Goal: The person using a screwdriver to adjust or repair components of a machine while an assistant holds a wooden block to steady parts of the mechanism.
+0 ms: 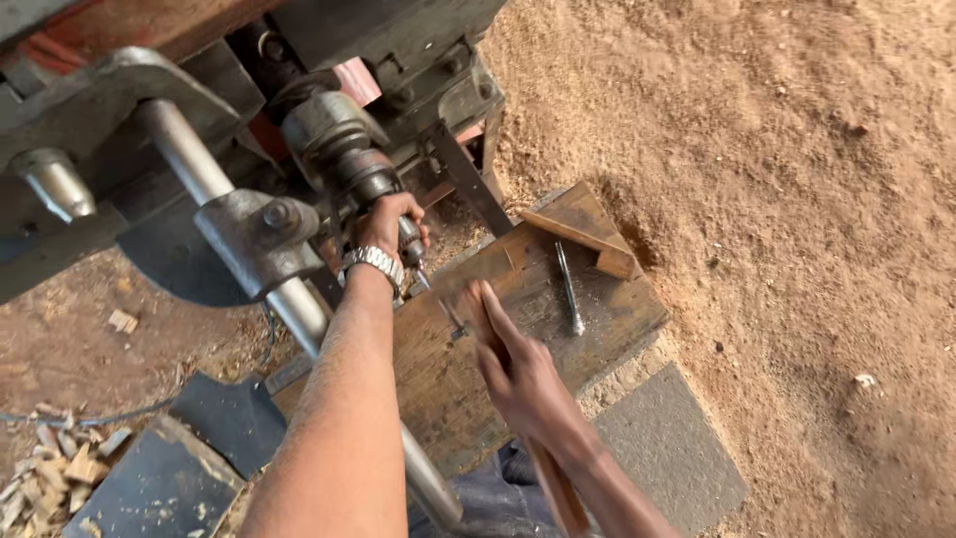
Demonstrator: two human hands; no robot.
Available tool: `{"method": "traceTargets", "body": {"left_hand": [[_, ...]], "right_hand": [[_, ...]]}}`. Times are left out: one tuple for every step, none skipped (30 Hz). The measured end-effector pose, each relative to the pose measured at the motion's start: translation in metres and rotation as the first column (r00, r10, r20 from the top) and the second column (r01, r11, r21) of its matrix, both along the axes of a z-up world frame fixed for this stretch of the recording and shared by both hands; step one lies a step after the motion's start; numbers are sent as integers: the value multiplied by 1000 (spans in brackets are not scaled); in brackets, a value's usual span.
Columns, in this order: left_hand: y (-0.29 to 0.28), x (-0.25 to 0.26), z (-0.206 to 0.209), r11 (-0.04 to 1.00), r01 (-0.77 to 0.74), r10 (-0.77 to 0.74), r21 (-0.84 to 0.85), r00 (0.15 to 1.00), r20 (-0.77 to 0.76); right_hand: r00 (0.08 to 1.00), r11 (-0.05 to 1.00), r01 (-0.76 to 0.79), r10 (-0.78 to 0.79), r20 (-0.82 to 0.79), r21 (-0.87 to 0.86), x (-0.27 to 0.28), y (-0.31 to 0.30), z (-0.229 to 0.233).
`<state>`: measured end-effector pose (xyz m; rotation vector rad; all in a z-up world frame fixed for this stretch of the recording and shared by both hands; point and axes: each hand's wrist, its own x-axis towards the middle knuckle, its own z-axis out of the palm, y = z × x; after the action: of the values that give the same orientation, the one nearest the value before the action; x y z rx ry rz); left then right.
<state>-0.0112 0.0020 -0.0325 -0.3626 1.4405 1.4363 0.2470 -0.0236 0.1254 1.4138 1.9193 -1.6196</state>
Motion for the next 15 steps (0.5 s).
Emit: {"method": "traceTargets", "body": {"left_hand": [[-3,1,0,1000,-24,24,2,1000,1],[-2,1,1,999,-43,43,8,999,-1],[-3,1,3,1000,-14,13,17,1000,18],[-2,1,5,999,23,-24,33,999,39],[-1,1,6,997,59,-61,50,996,59],[3,-1,6,998,53,-54,41,998,26],[7,-3,4,998,47,-47,32,999,-6],[3,-1,2,1000,29,-29,12,999,-31],[3,-2,-1,999,32,-31,14,999,-33],[2,-3,-3,999,34,-33,16,999,-34],[2,-4,-5,999,36,-35,18,999,-35],[-1,-2,-3,999,43,-43,21,999,-3],[-6,0,-1,998,49,-50,26,998,28],[-1,-3,3,997,63,-66,42,997,50],[0,-4,8,997,58,-61,50,997,56]], "right_hand": [[996,999,-4,8,-85,48,-1,1,-1],[985,995,2,16,-173,99,-4,2,0],[966,989,12,27,-258,150,-4,3,3],[981,994,-3,24,-190,111,-5,6,7],[992,997,-15,23,-121,70,-2,5,13],[998,999,-24,26,-54,33,-3,8,16],[998,998,-1,4,-56,60,-4,9,18],[999,997,11,-7,-51,76,-2,6,21],[999,995,23,-19,-46,92,-3,5,22],[997,996,13,-6,-79,94,-5,4,21],[994,995,4,7,-112,96,-9,5,18],[990,996,-3,17,-141,94,-9,3,19],[986,996,-6,21,-165,90,-8,3,21],[980,995,0,20,-197,98,-10,6,20],[973,994,6,19,-229,106,-9,8,21]]}}
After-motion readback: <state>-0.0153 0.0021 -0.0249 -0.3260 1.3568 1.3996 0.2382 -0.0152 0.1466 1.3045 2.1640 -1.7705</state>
